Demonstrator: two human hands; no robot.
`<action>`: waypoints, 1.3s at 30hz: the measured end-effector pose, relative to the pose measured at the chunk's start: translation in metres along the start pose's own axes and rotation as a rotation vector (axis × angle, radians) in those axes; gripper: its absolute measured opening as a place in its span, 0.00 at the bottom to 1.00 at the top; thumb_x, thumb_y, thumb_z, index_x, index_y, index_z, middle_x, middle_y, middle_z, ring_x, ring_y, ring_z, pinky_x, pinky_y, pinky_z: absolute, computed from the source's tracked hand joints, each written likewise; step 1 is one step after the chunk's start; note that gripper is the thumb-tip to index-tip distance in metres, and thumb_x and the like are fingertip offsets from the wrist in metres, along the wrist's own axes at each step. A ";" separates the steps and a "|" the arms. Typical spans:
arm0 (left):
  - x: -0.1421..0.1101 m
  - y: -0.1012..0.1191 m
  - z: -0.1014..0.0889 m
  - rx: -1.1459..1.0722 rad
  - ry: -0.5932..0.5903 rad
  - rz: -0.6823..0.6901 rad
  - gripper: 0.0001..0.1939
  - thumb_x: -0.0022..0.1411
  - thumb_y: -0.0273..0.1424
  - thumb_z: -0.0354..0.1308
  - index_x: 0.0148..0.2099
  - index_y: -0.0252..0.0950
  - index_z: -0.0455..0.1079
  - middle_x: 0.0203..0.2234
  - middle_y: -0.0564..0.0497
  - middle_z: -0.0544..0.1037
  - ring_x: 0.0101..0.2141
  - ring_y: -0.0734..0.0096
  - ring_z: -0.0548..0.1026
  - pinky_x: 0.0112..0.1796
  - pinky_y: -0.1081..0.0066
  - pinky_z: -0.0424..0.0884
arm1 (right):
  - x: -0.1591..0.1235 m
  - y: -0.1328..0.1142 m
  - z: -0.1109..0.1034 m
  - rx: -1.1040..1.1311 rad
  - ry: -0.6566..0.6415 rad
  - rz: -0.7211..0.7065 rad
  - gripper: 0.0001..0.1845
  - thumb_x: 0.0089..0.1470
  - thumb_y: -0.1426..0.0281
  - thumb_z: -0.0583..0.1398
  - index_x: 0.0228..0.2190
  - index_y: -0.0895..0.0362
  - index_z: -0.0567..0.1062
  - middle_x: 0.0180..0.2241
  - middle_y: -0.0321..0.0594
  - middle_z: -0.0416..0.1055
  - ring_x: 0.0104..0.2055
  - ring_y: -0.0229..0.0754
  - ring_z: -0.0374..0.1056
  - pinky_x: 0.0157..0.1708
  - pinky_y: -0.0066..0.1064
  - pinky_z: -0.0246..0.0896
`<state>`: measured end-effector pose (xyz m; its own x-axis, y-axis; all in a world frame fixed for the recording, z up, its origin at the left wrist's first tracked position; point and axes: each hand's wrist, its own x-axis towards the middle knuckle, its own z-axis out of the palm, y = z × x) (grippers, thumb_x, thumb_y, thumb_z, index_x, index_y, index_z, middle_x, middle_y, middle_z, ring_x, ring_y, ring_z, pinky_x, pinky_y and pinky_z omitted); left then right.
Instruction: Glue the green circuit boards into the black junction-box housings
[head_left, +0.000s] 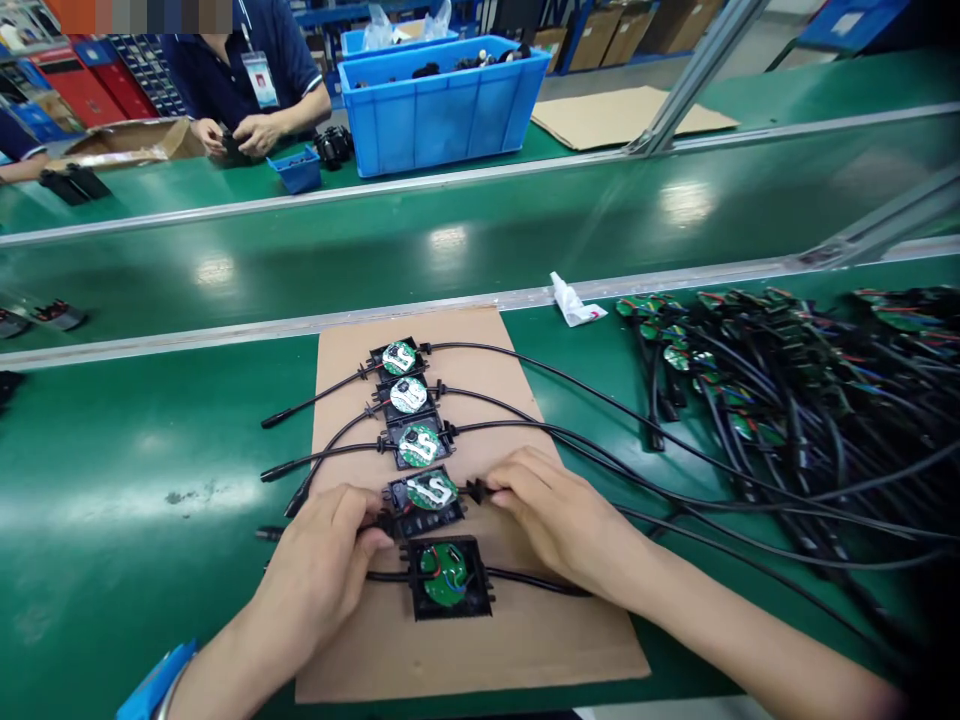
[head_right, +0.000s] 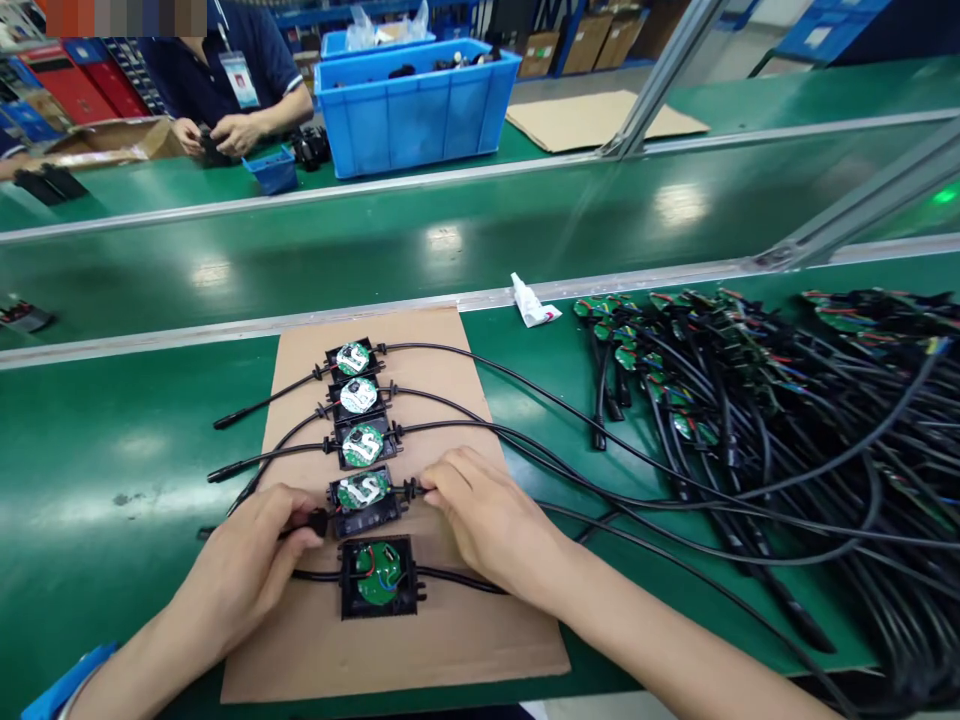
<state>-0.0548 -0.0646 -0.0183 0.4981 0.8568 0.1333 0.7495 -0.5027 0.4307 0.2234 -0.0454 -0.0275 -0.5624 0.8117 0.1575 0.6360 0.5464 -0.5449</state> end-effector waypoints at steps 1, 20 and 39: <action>-0.003 0.002 -0.003 -0.030 0.007 0.005 0.08 0.69 0.27 0.44 0.45 0.36 0.63 0.33 0.49 0.72 0.31 0.67 0.73 0.29 0.69 0.71 | -0.005 -0.005 -0.005 0.014 -0.017 -0.009 0.13 0.61 0.80 0.46 0.40 0.60 0.68 0.34 0.42 0.65 0.36 0.40 0.61 0.36 0.32 0.60; 0.015 0.007 0.012 0.047 -0.087 -0.032 0.09 0.70 0.29 0.42 0.48 0.38 0.61 0.34 0.49 0.72 0.29 0.61 0.76 0.24 0.62 0.76 | 0.039 -0.031 -0.023 -0.270 -0.415 -0.031 0.12 0.50 0.78 0.53 0.37 0.54 0.69 0.30 0.38 0.69 0.25 0.43 0.63 0.23 0.33 0.40; 0.016 -0.011 0.005 -0.031 0.119 0.038 0.07 0.65 0.24 0.52 0.36 0.35 0.71 0.26 0.51 0.73 0.28 0.71 0.73 0.28 0.74 0.70 | 0.049 -0.036 0.001 -0.211 -0.426 -0.107 0.20 0.53 0.71 0.54 0.46 0.65 0.73 0.27 0.46 0.75 0.27 0.45 0.70 0.22 0.32 0.51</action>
<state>-0.0531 -0.0463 -0.0254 0.4689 0.8458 0.2545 0.7165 -0.5327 0.4503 0.1726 -0.0260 -0.0012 -0.7687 0.6162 -0.1713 0.6313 0.6879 -0.3581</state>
